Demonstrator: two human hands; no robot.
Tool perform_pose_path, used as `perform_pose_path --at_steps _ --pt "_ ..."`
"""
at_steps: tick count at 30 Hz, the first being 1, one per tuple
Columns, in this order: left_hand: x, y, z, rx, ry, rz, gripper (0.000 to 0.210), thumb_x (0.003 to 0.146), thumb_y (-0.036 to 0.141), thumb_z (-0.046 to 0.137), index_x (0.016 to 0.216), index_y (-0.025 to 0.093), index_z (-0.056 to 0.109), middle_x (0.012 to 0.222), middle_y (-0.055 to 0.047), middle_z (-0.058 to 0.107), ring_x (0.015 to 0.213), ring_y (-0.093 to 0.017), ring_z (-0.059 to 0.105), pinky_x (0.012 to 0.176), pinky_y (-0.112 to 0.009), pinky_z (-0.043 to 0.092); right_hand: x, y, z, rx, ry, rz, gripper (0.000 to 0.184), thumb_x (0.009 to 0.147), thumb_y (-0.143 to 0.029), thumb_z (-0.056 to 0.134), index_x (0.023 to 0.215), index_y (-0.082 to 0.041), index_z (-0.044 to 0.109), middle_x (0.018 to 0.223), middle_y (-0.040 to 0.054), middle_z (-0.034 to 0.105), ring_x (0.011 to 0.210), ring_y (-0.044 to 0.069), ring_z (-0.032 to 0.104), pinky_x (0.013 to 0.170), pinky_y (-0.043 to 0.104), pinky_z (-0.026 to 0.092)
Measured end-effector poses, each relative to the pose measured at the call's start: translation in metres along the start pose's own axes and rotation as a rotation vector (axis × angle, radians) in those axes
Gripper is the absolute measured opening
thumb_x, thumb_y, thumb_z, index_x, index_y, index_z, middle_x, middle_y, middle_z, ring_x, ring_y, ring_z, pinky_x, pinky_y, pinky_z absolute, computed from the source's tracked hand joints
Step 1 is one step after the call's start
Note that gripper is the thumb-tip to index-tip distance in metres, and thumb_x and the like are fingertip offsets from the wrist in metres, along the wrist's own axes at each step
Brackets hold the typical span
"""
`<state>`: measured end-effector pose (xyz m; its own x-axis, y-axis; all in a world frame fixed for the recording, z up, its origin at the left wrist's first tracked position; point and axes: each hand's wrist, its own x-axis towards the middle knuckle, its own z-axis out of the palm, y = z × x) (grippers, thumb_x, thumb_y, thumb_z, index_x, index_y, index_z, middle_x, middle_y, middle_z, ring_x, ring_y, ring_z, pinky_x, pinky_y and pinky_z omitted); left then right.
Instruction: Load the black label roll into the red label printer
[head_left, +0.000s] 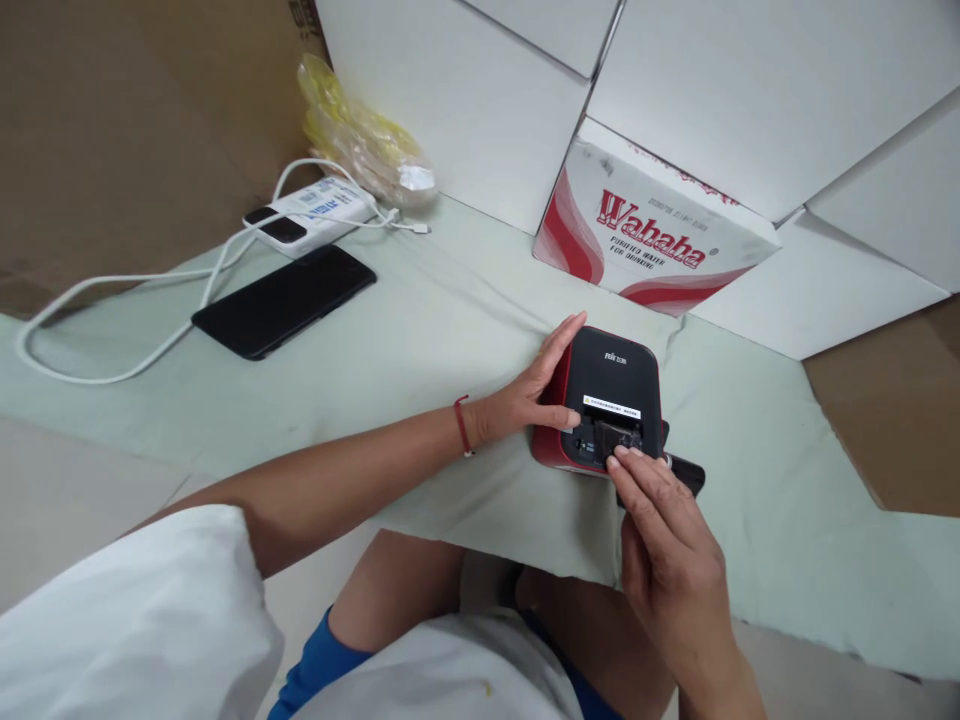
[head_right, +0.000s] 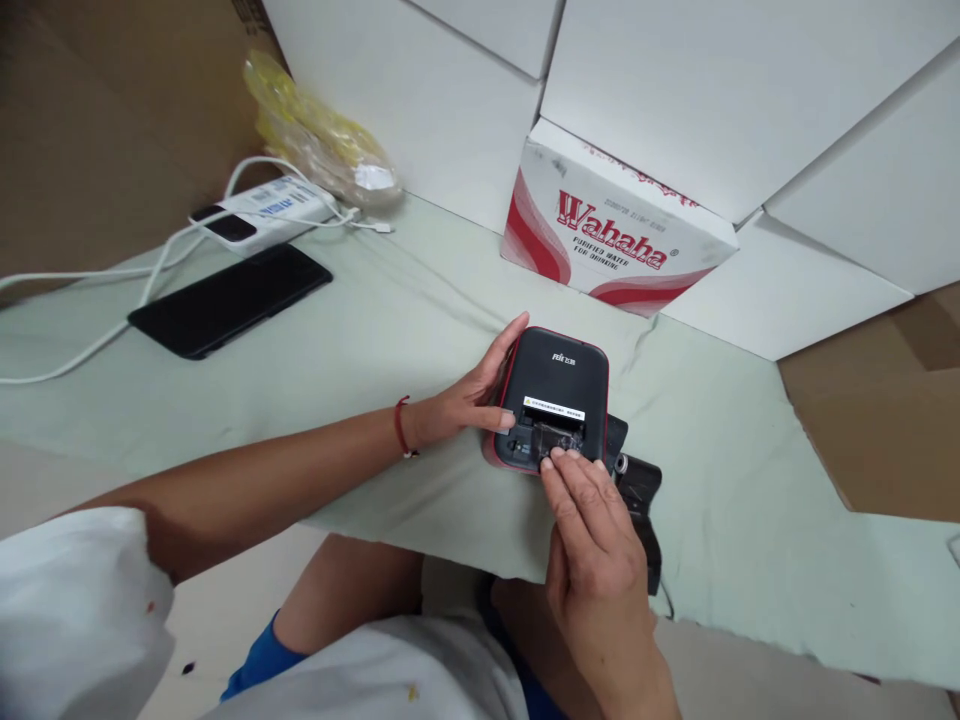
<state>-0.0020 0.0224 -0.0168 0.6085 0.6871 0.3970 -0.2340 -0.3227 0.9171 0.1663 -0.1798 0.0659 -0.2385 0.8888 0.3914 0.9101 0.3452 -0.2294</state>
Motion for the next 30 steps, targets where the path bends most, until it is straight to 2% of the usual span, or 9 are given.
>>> perform_pose_path --at_steps 4,7,10,15,19,21,24,28,30 --pt "-0.007 0.0 -0.002 -0.066 -0.014 -0.016 0.126 0.079 0.072 0.078 0.174 0.029 0.009 0.185 -0.011 0.011 0.17 -0.039 0.016 0.136 -0.057 0.026 -0.001 -0.009 0.004 -0.003 0.009 0.075 0.079 0.098 0.001 0.052 0.168 -0.035 0.041 0.15 0.0107 0.067 0.141 0.028 0.063 0.117 0.058 0.055" --pt "-0.009 0.002 -0.001 -0.157 -0.031 -0.069 0.127 0.081 0.064 0.082 0.174 0.033 0.002 0.185 -0.009 0.006 0.171 -0.037 0.016 0.136 -0.057 0.025 0.0 -0.01 0.005 -0.001 0.012 0.098 0.078 0.099 0.0 0.052 0.167 -0.036 0.042 0.149 0.01 0.068 0.141 0.029 0.063 0.117 0.058 0.055" --pt "-0.009 0.001 0.002 -0.311 -0.057 -0.113 0.132 0.08 0.056 0.085 0.173 0.036 -0.006 0.185 -0.009 0.012 0.169 -0.038 0.024 0.136 -0.058 0.026 0.0 -0.008 0.006 -0.007 0.01 0.091 0.078 0.098 0.001 0.053 0.167 -0.035 0.043 0.149 0.0094 0.068 0.141 0.028 0.064 0.117 0.057 0.056" --pt "-0.005 -0.004 0.003 -0.412 -0.048 -0.123 0.134 0.076 0.048 0.09 0.173 0.039 -0.003 0.185 -0.009 0.012 0.169 -0.037 0.024 0.134 -0.056 0.032 0.001 -0.007 0.002 -0.004 0.026 0.061 0.076 0.098 0.0 0.053 0.166 -0.034 0.045 0.147 0.0095 0.071 0.135 0.028 0.068 0.112 0.054 0.06" --pt "-0.005 -0.006 0.001 -0.418 -0.091 -0.111 0.133 0.079 0.045 0.088 0.172 0.041 -0.008 0.186 -0.007 0.007 0.17 -0.034 0.022 0.134 -0.053 0.034 0.016 0.004 -0.016 0.06 -0.012 0.077 0.058 0.101 -0.008 0.057 0.153 -0.034 0.061 0.138 0.0062 0.076 0.125 0.026 0.075 0.104 0.043 0.064" --pt "-0.005 -0.006 0.0 -0.411 -0.099 -0.127 0.132 0.08 0.045 0.087 0.172 0.041 -0.008 0.185 -0.008 0.009 0.168 -0.035 0.027 0.132 -0.054 0.037 0.037 0.017 -0.023 0.104 -0.033 0.168 0.044 0.105 -0.018 0.057 0.145 -0.033 0.067 0.127 0.005 0.081 0.103 0.022 0.081 0.088 0.035 0.067" --pt "-0.007 -0.006 0.0 -0.409 -0.065 -0.156 0.133 0.078 0.045 0.087 0.172 0.04 -0.007 0.184 -0.011 0.018 0.164 -0.038 0.035 0.129 -0.058 0.04 0.082 0.04 -0.022 0.086 -0.167 0.253 0.034 0.107 -0.025 0.051 0.132 -0.028 0.074 0.114 0.0047 0.083 0.08 0.019 0.081 0.071 0.031 0.065" --pt "-0.007 -0.007 0.0 -0.4 -0.028 -0.157 0.134 0.076 0.043 0.088 0.173 0.039 -0.005 0.182 -0.011 0.024 0.163 -0.039 0.036 0.129 -0.057 0.039 0.142 0.055 0.001 -0.254 -0.522 0.167 0.035 0.094 -0.016 0.061 0.121 -0.028 0.08 0.116 0.0075 0.084 0.099 0.028 0.08 0.078 0.037 0.061" --pt "-0.007 -0.009 0.0 -0.397 -0.042 -0.15 0.134 0.076 0.043 0.088 0.173 0.039 -0.004 0.183 -0.01 0.02 0.166 -0.038 0.031 0.131 -0.057 0.037 0.159 0.053 0.014 -0.394 -0.641 0.175 0.036 0.089 -0.015 0.067 0.12 -0.025 0.08 0.11 0.0122 0.084 0.091 0.03 0.08 0.069 0.036 0.058"
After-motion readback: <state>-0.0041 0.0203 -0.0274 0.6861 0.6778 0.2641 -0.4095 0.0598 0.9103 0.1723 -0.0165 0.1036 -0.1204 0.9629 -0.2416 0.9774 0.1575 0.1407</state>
